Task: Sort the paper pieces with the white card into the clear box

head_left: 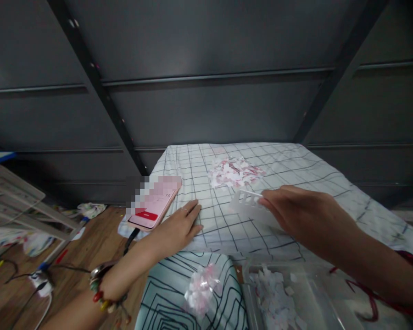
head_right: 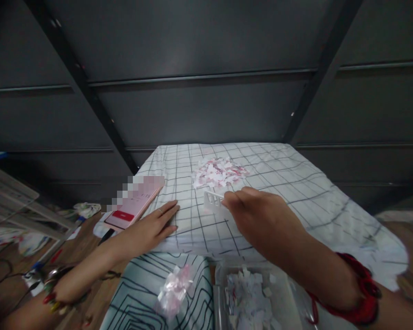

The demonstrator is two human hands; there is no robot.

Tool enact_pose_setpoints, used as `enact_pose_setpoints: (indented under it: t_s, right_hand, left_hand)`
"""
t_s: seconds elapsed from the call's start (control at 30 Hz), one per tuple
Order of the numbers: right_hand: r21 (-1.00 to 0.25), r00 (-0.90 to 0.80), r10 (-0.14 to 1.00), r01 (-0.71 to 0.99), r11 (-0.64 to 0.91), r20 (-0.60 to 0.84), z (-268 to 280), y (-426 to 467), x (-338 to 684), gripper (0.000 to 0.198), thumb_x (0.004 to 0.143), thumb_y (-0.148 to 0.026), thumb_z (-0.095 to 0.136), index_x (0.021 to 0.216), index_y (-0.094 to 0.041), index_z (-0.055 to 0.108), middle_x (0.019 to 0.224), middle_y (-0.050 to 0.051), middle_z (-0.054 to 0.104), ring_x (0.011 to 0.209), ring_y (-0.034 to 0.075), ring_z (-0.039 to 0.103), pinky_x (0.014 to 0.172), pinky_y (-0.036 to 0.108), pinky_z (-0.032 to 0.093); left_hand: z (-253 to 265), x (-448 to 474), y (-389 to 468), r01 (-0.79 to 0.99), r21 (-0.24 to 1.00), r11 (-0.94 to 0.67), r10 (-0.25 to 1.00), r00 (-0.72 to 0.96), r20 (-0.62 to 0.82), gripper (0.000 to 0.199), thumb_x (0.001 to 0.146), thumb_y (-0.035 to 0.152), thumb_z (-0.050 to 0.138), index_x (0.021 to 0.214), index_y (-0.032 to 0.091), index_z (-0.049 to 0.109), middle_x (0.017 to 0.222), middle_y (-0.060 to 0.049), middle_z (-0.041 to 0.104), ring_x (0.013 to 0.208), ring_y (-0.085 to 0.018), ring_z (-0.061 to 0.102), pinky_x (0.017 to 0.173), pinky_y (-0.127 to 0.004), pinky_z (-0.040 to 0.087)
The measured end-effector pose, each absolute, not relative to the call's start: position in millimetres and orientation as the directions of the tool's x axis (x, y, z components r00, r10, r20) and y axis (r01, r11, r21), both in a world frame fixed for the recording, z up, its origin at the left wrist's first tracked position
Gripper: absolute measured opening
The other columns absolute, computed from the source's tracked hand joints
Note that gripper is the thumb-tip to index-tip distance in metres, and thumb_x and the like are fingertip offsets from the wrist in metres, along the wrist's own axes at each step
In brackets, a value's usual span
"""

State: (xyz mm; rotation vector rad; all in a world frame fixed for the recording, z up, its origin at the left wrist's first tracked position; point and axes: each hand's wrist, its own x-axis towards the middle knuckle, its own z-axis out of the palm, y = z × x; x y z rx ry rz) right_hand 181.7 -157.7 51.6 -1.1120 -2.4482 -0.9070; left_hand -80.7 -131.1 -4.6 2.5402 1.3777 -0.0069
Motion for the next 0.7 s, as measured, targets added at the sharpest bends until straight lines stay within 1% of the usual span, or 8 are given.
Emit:
enact_pose_setpoints:
  t_s: [0.13, 0.27, 0.43, 0.5, 0.57, 0.63, 0.67, 0.7]
  right_hand:
    - [0.401, -0.700, 0.473, 0.703, 0.588, 0.535, 55, -174, 166, 0.022, 0.082, -0.004, 0.039, 0.071, -0.015, 0.056, 0.054, 0.001, 0.053, 0.046, 0.013, 0.048, 0.045, 0.026, 0.032]
    - [0.337, -0.715, 0.441, 0.666, 0.665, 0.542, 60, -190, 153, 0.021, 0.080, -0.003, 0.042, 0.069, -0.015, 0.056, 0.053, 0.001, 0.052, 0.047, 0.013, 0.047, 0.045, 0.027, 0.033]
    - [0.308, -0.742, 0.399, 0.614, 0.727, 0.539, 65, -199, 146, 0.029, 0.078, 0.001, 0.036, 0.069, -0.016, 0.057, 0.055, 0.002, 0.055, 0.049, 0.012, 0.048, 0.047, 0.026, 0.037]
    - [0.313, -0.734, 0.402, 0.625, 0.716, 0.547, 67, -195, 151, 0.028, 0.081, -0.002, 0.037, 0.069, -0.016, 0.057, 0.055, 0.002, 0.055, 0.048, 0.012, 0.048, 0.047, 0.026, 0.036]
    - [0.320, -0.710, 0.418, 0.657, 0.682, 0.566, 69, -183, 162, 0.026, 0.085, -0.009, 0.039, 0.069, -0.016, 0.057, 0.054, 0.001, 0.054, 0.047, 0.012, 0.047, 0.047, 0.027, 0.034]
    - [0.327, -0.675, 0.443, 0.701, 0.633, 0.590, 71, -163, 176, 0.026, 0.088, -0.017, 0.041, 0.068, -0.017, 0.057, 0.054, 0.001, 0.055, 0.047, 0.012, 0.048, 0.048, 0.026, 0.033]
    - [0.313, -0.643, 0.487, 0.739, 0.596, 0.591, 73, -150, 184, 0.027, 0.089, -0.021, 0.042, 0.067, -0.017, 0.057, 0.056, 0.001, 0.056, 0.050, 0.012, 0.050, 0.049, 0.026, 0.034]
    - [0.329, -0.626, 0.496, 0.761, 0.559, 0.602, 74, -138, 192, 0.028, 0.089, -0.025, 0.041, 0.067, -0.017, 0.057, 0.059, 0.002, 0.059, 0.053, 0.013, 0.052, 0.051, 0.026, 0.034]
  left_hand:
    - [-4, -87, -134, 0.824, 0.228, -0.519, 0.820, 0.555, -0.140, 0.053, 0.094, 0.036, 0.031, 0.138, 0.007, 0.029, 0.148, -0.016, 0.022, 0.136, -0.024, 0.023, 0.110, -0.036, 0.022]
    - [-3, -89, -134, 0.833, 0.234, -0.502, 0.828, 0.541, -0.147, 0.051, 0.094, 0.034, 0.032, 0.138, 0.009, 0.031, 0.148, -0.014, 0.023, 0.136, -0.023, 0.023, 0.110, -0.035, 0.022]
    - [-5, -89, -134, 0.829, 0.240, -0.505, 0.835, 0.539, -0.108, 0.047, 0.092, 0.033, 0.033, 0.135, 0.014, 0.035, 0.148, -0.012, 0.024, 0.134, -0.024, 0.027, 0.109, -0.036, 0.025]
    - [-6, -87, -132, 0.834, 0.229, -0.502, 0.841, 0.533, -0.096, 0.047, 0.092, 0.033, 0.033, 0.135, 0.012, 0.035, 0.148, -0.013, 0.024, 0.134, -0.025, 0.026, 0.109, -0.037, 0.025]
    - [-6, -84, -128, 0.841, 0.218, -0.496, 0.846, 0.524, -0.097, 0.049, 0.092, 0.034, 0.032, 0.135, 0.010, 0.035, 0.148, -0.016, 0.025, 0.135, -0.027, 0.023, 0.109, -0.038, 0.024]
    - [-6, -78, -121, 0.849, 0.208, -0.486, 0.854, 0.512, -0.092, 0.051, 0.093, 0.035, 0.032, 0.136, 0.007, 0.034, 0.147, -0.018, 0.026, 0.135, -0.028, 0.022, 0.109, -0.039, 0.024]
    - [-6, -74, -116, 0.852, 0.205, -0.481, 0.859, 0.505, -0.084, 0.052, 0.093, 0.035, 0.032, 0.136, 0.006, 0.034, 0.146, -0.018, 0.026, 0.136, -0.028, 0.021, 0.109, -0.039, 0.023]
    - [-6, -70, -109, 0.854, 0.205, -0.477, 0.863, 0.500, -0.075, 0.053, 0.092, 0.036, 0.032, 0.136, 0.005, 0.033, 0.146, -0.019, 0.026, 0.136, -0.029, 0.020, 0.109, -0.040, 0.023]
